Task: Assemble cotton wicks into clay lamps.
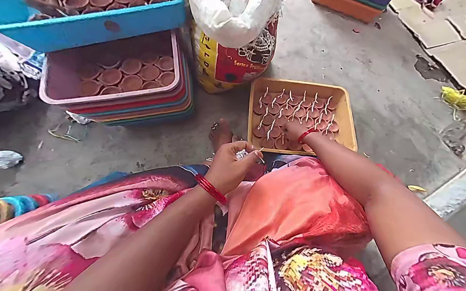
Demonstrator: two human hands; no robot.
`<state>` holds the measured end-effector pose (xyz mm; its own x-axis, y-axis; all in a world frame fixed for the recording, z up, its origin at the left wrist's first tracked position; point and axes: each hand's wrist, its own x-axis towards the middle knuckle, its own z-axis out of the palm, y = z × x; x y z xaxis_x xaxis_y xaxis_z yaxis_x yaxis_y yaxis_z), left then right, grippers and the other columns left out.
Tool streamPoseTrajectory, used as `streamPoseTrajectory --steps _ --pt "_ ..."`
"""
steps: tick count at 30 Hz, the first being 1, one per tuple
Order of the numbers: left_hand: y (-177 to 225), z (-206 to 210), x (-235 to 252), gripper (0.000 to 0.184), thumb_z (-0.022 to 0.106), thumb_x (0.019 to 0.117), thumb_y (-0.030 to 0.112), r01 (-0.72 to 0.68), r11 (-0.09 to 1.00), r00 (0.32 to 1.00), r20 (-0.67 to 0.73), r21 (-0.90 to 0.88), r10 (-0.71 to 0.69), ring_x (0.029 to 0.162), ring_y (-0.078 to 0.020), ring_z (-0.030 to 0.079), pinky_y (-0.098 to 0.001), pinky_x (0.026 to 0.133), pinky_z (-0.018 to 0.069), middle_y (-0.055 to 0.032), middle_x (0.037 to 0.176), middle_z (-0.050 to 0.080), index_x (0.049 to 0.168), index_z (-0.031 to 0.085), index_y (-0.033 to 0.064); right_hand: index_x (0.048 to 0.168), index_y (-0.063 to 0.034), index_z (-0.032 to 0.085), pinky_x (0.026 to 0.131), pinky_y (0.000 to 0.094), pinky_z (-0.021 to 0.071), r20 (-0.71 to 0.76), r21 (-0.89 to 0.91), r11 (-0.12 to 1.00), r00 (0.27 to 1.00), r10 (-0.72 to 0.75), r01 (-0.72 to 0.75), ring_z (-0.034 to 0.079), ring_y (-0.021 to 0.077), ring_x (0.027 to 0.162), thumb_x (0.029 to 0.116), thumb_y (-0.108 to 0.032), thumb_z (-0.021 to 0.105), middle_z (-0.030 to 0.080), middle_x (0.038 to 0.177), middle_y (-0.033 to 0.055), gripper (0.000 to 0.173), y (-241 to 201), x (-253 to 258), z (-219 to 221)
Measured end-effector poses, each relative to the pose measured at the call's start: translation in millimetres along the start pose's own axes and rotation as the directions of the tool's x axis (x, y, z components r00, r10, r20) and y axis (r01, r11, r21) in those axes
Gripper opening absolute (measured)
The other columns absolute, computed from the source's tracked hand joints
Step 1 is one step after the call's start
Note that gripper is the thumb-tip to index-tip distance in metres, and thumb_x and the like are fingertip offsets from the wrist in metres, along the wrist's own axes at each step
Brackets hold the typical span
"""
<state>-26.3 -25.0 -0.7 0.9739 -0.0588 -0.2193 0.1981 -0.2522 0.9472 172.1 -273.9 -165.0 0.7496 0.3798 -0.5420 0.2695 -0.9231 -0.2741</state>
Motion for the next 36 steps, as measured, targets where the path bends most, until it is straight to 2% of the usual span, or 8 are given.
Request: streamPoseTrajectory --steps 10,17,21,23,25,27,29,36 --pt "-1.0 1.0 -1.2 0.015 0.062 0.0970 0.009 -0.022 1.000 0.999 0.028 -0.015 0.022 0.056 0.0006 0.052 -0.0166 0.053 0.0428 0.0073 0.073 0.066 0.086 0.071 0.0121 0.115 0.0060 0.069 0.097 0.0728 0.0430 -0.087 0.104 0.994 0.996 0.029 -0.020 0.060 0.0506 0.117 0.0965 -0.012 0.062 0.065 0.118 0.0322 0.026 6.1 6.4 5.6" --pt "-0.6 0.3 -1.0 0.015 0.060 0.0999 0.008 -0.003 0.998 0.999 0.033 -0.057 0.004 0.059 -0.0005 0.055 -0.0170 0.055 0.0450 0.0044 0.079 0.069 0.089 0.070 0.0097 0.114 -0.0013 0.073 0.090 0.0717 0.0467 -0.120 0.177 0.982 0.989 0.083 -0.061 0.065 0.0478 0.106 0.0960 -0.017 0.065 0.069 0.109 0.0279 0.025 6.4 0.6 -9.8" --pt "2.8 0.0 -0.3 0.016 0.058 0.1024 0.007 0.055 0.984 0.998 0.028 -0.169 -0.051 0.060 -0.0018 0.056 -0.0170 0.056 0.0457 0.0014 0.083 0.071 0.091 0.068 0.0077 0.112 0.0020 0.072 0.094 0.0641 0.0480 -0.319 0.324 0.942 0.947 0.022 0.087 0.066 0.0414 0.103 0.0956 -0.010 0.064 0.070 0.107 0.0255 0.022 -18.9 -24.1 -39.3" --pt "5.0 -0.8 0.1 0.016 0.057 0.1031 0.007 0.075 0.973 0.997 0.030 -0.217 -0.070 0.062 -0.0031 0.057 -0.0179 0.058 0.0466 0.0001 0.085 0.071 0.092 0.068 0.0067 0.107 0.0018 0.071 0.079 0.0394 0.0539 -0.449 0.473 0.819 0.889 -0.093 0.325 0.065 0.0191 0.083 0.0965 -0.007 0.064 0.070 0.098 0.0131 0.015 -47.0 -51.7 -52.9" --pt "4.5 -1.0 0.2 0.015 0.057 0.1032 0.008 0.076 0.967 0.997 0.040 -0.244 -0.068 0.062 -0.0030 0.056 -0.0177 0.058 0.0461 -0.0004 0.085 0.070 0.093 0.068 0.0061 0.105 -0.0022 0.068 0.067 0.0220 0.0543 -0.507 0.620 0.557 0.824 -0.255 0.553 0.061 0.0023 0.072 0.0949 -0.006 0.061 0.068 0.091 -0.0008 0.013 -75.2 -84.5 -57.6" --pt "3.8 -0.4 -0.1 0.014 0.057 0.1031 0.008 0.067 0.964 0.997 0.056 -0.258 -0.055 0.062 -0.0023 0.056 -0.0167 0.057 0.0455 -0.0002 0.085 0.070 0.095 0.068 0.0059 0.106 -0.0055 0.069 0.068 0.0207 0.0572 -0.496 0.687 0.336 0.754 -0.431 0.644 0.065 0.0006 0.075 0.0934 -0.008 0.061 0.070 0.093 -0.0054 0.015 -98.0 -114.4 -57.7" --pt "4.0 1.6 -1.3 0.013 0.058 0.1019 0.006 0.050 0.958 0.998 0.056 -0.284 -0.036 0.059 -0.0013 0.054 -0.0159 0.055 0.0446 0.0010 0.079 0.067 0.093 0.067 0.0060 0.110 -0.0022 0.068 0.071 0.0212 0.0582 -0.470 0.701 0.227 0.678 -0.566 0.676 0.066 0.0022 0.079 0.0935 -0.004 0.061 0.071 0.095 -0.0032 0.018 -113.4 -135.2 -56.0" --pt "4.0 3.2 -3.0 0.013 0.056 0.1007 0.007 0.030 0.942 0.998 0.058 -0.335 -0.011 0.058 -0.0007 0.052 -0.0159 0.055 0.0443 0.0042 0.070 0.059 0.091 0.065 0.0080 0.093 -0.0057 0.068 0.070 0.0204 0.0576 -0.513 0.700 0.128 0.619 -0.594 0.703 0.064 0.0035 0.078 0.0901 0.002 0.063 0.066 0.093 -0.0016 0.010 -127.7 -148.3 -50.2"
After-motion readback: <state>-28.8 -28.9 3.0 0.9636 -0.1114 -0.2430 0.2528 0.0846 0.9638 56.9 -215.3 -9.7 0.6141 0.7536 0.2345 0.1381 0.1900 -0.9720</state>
